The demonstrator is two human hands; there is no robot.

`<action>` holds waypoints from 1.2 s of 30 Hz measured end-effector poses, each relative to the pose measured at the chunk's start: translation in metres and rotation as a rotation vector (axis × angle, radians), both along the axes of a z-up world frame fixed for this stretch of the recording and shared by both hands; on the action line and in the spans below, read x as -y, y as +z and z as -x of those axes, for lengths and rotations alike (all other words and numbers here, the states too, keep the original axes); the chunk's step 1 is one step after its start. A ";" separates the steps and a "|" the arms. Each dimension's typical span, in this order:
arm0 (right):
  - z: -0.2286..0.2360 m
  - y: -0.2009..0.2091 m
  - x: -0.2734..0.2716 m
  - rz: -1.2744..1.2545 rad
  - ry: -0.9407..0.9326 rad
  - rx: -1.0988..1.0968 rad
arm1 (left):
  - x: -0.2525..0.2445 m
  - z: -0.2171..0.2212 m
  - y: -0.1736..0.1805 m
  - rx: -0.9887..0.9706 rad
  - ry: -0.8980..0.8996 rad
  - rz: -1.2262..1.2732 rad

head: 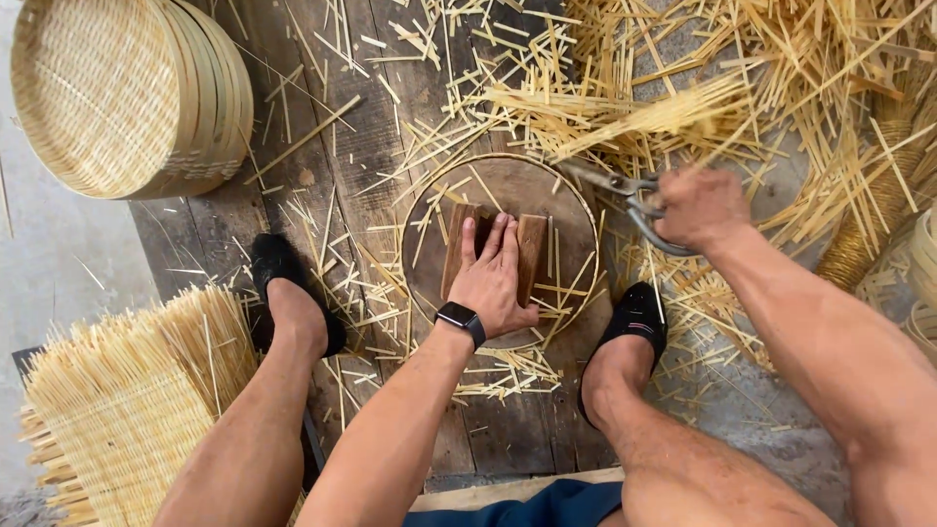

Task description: Assembling and trimming bamboo steamer baskets using strips and hoops.

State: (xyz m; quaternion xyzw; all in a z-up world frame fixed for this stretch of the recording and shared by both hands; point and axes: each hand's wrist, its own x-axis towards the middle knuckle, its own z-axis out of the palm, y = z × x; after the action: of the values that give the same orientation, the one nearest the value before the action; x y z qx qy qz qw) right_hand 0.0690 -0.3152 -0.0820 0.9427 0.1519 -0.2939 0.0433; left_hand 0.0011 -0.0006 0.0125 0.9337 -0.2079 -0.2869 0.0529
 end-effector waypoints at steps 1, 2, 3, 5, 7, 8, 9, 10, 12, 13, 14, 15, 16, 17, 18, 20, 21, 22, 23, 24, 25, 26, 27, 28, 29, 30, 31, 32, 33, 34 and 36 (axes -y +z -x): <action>0.001 -0.008 0.005 0.000 0.002 0.006 | 0.001 -0.001 0.000 0.006 0.002 0.000; 0.001 -0.016 0.010 -0.040 -0.042 0.115 | 0.002 -0.003 0.000 -0.010 -0.003 -0.022; 0.005 -0.024 0.014 -0.084 -0.088 0.219 | 0.002 -0.001 0.001 -0.032 -0.008 -0.047; -0.007 -0.002 -0.008 -0.137 -0.087 0.219 | 0.003 -0.003 0.004 -0.035 -0.004 -0.052; -0.015 0.007 -0.022 -0.186 -0.087 0.220 | 0.004 -0.005 0.007 -0.036 -0.001 -0.052; -0.019 0.004 -0.027 -0.206 0.011 0.398 | 0.004 -0.007 0.008 -0.048 -0.018 -0.059; -0.022 0.002 -0.032 -0.226 0.111 0.572 | 0.004 -0.006 0.009 -0.064 -0.033 -0.067; -0.020 -0.007 -0.030 -0.227 0.111 0.572 | 0.001 -0.004 0.007 -0.064 -0.032 -0.068; -0.018 -0.023 -0.025 -0.211 0.036 0.263 | -0.005 -0.002 0.001 0.013 -0.073 -0.006; -0.016 -0.012 -0.020 -0.209 0.036 0.262 | -0.007 -0.003 0.003 0.013 -0.074 -0.004; -0.014 -0.001 -0.014 -0.172 0.012 0.177 | -0.009 -0.004 0.004 -0.013 -0.113 -0.009; -0.010 0.010 -0.008 -0.133 -0.014 0.091 | -0.011 -0.004 0.005 -0.040 -0.153 -0.012; -0.007 0.012 0.000 -0.128 -0.017 0.089 | -0.012 -0.004 0.002 -0.041 -0.156 -0.007; -0.007 0.013 0.008 -0.062 -0.196 -0.002 | -0.014 -0.007 -0.001 -0.002 -0.147 0.037; -0.007 0.014 0.017 0.005 -0.375 -0.095 | -0.015 -0.010 -0.005 0.037 -0.139 0.081; 0.011 -0.035 0.054 -0.050 -0.568 -0.021 | -0.006 -0.037 0.033 -0.068 0.097 0.100; 0.019 -0.060 0.074 -0.108 -0.756 0.064 | -0.001 -0.052 0.052 -0.169 0.334 0.114; 0.029 -0.080 0.085 -0.104 -0.761 0.066 | -0.011 -0.065 0.024 -0.171 0.328 0.117; 0.039 -0.100 0.098 0.017 -0.618 0.209 | -0.020 -0.077 -0.003 0.079 0.353 0.306; 0.049 -0.119 0.111 0.137 -0.470 0.349 | -0.028 -0.089 -0.031 0.329 0.374 0.493; 0.052 -0.083 0.083 0.142 -0.472 0.347 | -0.030 -0.101 -0.047 0.325 0.372 0.496; 0.055 -0.048 0.056 -0.125 -0.571 0.279 | -0.033 -0.112 -0.062 0.282 0.303 0.483; 0.054 -0.014 0.028 -0.396 -0.664 0.213 | -0.034 -0.127 -0.078 0.243 0.230 0.470; 0.052 0.002 0.002 -0.394 -0.668 0.216 | -0.025 -0.136 -0.070 0.243 0.225 0.473; 0.052 0.018 -0.025 -0.609 -0.801 0.033 | -0.015 -0.144 -0.063 0.138 0.232 0.424; 0.052 0.033 -0.051 -0.824 -0.924 -0.157 | -0.005 -0.151 -0.057 0.034 0.238 0.373; 0.059 0.027 -0.060 -0.818 -0.935 -0.160 | 0.001 -0.153 -0.058 0.024 0.232 0.375; 0.066 0.020 -0.069 -0.868 -0.945 -0.154 | 0.006 -0.155 -0.060 -0.080 0.322 0.300; 0.070 0.013 -0.078 -0.917 -0.950 -0.145 | 0.012 -0.159 -0.061 -0.180 0.410 0.226; 0.071 0.007 -0.077 -0.911 -0.955 -0.145 | 0.015 -0.157 -0.070 -0.186 0.407 0.229; 0.078 -0.004 -0.077 -0.850 -1.078 -0.191 | 0.020 -0.149 -0.086 -0.213 0.463 0.239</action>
State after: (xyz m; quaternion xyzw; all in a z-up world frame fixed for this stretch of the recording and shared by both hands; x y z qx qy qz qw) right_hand -0.0091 -0.2381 -0.0857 0.7917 -0.2326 -0.2709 -0.4957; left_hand 0.1499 -0.0207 -0.0731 0.9079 -0.0148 -0.3372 0.2484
